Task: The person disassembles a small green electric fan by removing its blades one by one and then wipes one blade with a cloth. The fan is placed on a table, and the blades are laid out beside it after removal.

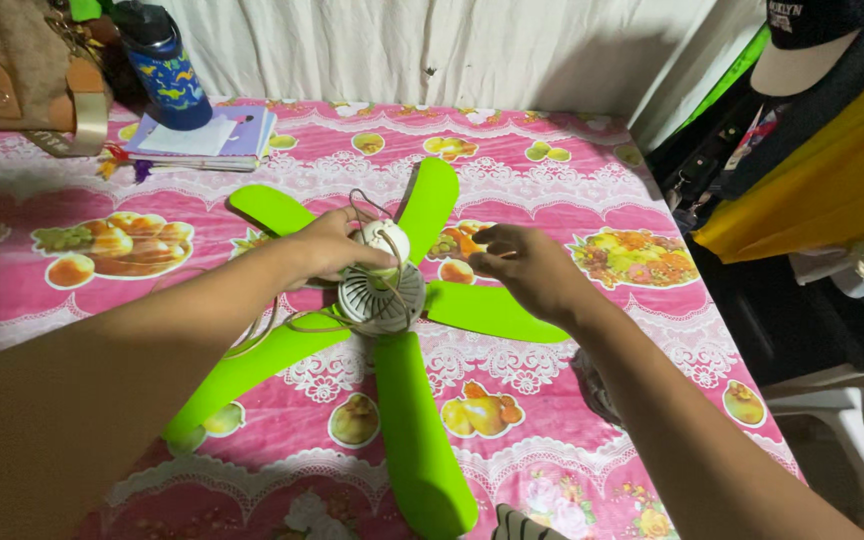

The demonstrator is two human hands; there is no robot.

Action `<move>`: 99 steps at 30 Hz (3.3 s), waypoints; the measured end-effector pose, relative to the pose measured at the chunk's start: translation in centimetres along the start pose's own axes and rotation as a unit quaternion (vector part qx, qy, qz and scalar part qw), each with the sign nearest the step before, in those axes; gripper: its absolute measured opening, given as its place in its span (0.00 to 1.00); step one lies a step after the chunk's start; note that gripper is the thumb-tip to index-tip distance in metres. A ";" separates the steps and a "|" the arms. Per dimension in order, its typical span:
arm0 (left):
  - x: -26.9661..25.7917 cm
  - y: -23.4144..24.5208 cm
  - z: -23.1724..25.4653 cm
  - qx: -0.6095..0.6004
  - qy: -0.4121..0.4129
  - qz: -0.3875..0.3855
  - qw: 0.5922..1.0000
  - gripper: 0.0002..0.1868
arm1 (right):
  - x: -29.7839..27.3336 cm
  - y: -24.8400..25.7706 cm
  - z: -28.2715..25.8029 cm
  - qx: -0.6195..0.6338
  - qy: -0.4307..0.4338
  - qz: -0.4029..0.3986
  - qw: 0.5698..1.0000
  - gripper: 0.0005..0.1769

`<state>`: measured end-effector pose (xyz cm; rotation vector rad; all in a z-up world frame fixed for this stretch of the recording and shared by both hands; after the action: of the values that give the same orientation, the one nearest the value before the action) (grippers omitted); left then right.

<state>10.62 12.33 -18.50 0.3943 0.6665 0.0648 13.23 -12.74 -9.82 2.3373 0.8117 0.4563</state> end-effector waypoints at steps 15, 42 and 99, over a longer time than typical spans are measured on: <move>0.3 -0.3 -0.1 -0.100 -0.080 -0.009 0.992 0.37 | -1.0 -4.5 -0.1 0.053 0.004 -0.015 0.998 0.25; -3.0 6.7 -7.3 -0.239 -0.030 0.129 0.962 0.41 | -1.2 -19.7 -7.7 0.314 -0.134 -0.078 0.937 0.15; -6.7 33.9 -31.4 -0.742 -0.018 0.056 0.668 0.14 | -5.5 -6.3 -23.9 -0.329 0.274 0.188 0.884 0.11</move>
<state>-11.63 52.92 -24.23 -1.1713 0.3619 0.6757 -5.49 -1.93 3.39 1.7107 0.3300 1.3708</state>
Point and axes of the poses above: each hand's wrist, its own x-axis towards the middle knuckle, its own y-axis out of the back of the hand, z = x × y, the point moved 10 cm from there along x, towards the middle knuckle, and after that the axes turned 12 degrees about y, right-handed, at the moved point
